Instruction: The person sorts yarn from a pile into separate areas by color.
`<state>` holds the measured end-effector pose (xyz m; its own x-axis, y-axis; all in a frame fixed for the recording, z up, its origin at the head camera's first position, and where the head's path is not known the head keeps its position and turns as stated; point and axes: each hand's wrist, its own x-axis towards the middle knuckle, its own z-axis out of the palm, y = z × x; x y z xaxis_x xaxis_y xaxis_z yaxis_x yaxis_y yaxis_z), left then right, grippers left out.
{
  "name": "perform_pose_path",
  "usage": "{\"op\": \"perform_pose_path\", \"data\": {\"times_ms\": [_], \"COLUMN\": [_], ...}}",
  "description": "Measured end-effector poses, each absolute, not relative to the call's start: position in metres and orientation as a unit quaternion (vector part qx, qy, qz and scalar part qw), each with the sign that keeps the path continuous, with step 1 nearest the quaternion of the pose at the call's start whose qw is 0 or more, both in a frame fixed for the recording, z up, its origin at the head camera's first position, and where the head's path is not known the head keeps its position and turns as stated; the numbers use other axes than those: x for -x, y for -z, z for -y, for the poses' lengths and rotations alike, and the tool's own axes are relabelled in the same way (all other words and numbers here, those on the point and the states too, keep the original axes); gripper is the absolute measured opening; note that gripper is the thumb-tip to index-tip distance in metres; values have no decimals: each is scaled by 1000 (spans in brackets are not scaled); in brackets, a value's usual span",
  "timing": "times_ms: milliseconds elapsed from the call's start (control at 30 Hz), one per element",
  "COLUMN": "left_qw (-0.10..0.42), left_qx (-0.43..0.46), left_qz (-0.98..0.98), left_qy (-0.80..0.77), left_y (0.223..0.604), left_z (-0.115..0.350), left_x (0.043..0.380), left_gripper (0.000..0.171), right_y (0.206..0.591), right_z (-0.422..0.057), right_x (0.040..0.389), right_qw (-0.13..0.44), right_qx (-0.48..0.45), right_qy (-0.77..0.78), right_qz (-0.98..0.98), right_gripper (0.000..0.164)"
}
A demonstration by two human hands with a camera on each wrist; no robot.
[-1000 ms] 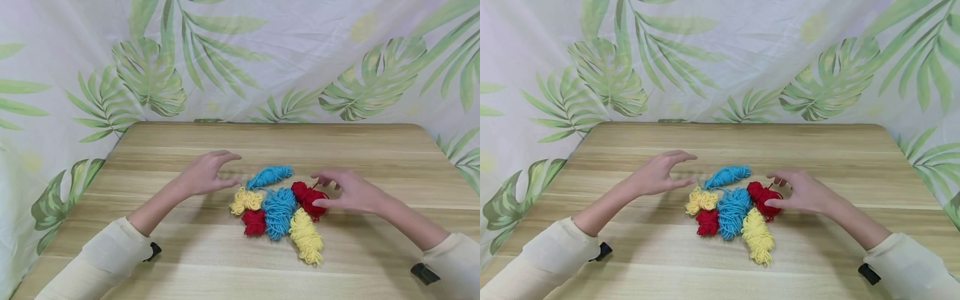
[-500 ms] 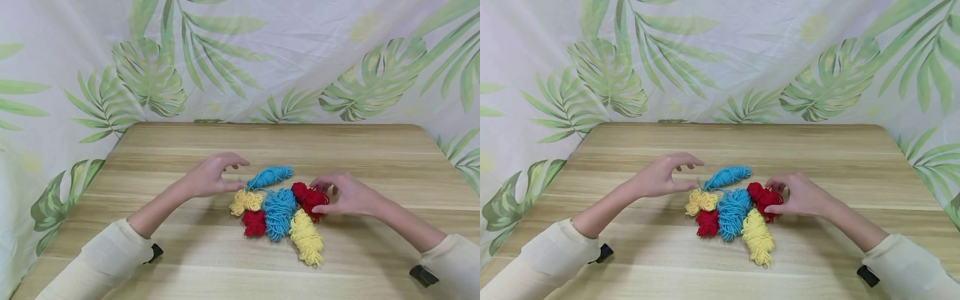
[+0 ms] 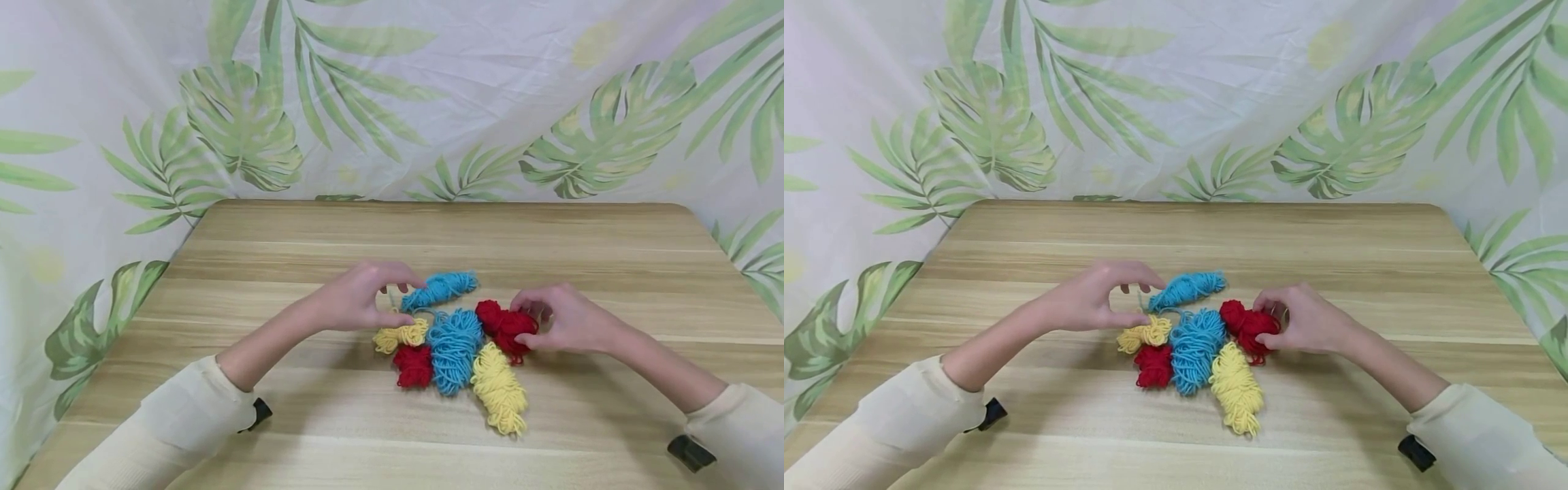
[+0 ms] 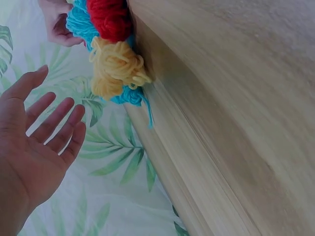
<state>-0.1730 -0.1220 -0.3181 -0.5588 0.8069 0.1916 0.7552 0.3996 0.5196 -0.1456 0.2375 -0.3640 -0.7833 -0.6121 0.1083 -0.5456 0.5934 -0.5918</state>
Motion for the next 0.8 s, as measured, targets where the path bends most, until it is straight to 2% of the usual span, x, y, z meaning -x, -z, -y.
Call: {"op": "perform_pose_path", "data": {"times_ms": [533,800], "left_qw": [64,95], "left_qx": [-529,-534], "left_qz": [-791,-790], "left_qy": [-300,-286], "left_y": [325,328], "left_z": [114,111], "left_x": [167,162], "left_gripper": [34,36], "right_y": [359,360], "right_z": [-242,-247], "right_x": [144,147], "right_qw": [79,65], "right_qx": [282,278], "right_qy": [347,363], "right_qz": [-891,-887], "right_gripper": [25,25]}}
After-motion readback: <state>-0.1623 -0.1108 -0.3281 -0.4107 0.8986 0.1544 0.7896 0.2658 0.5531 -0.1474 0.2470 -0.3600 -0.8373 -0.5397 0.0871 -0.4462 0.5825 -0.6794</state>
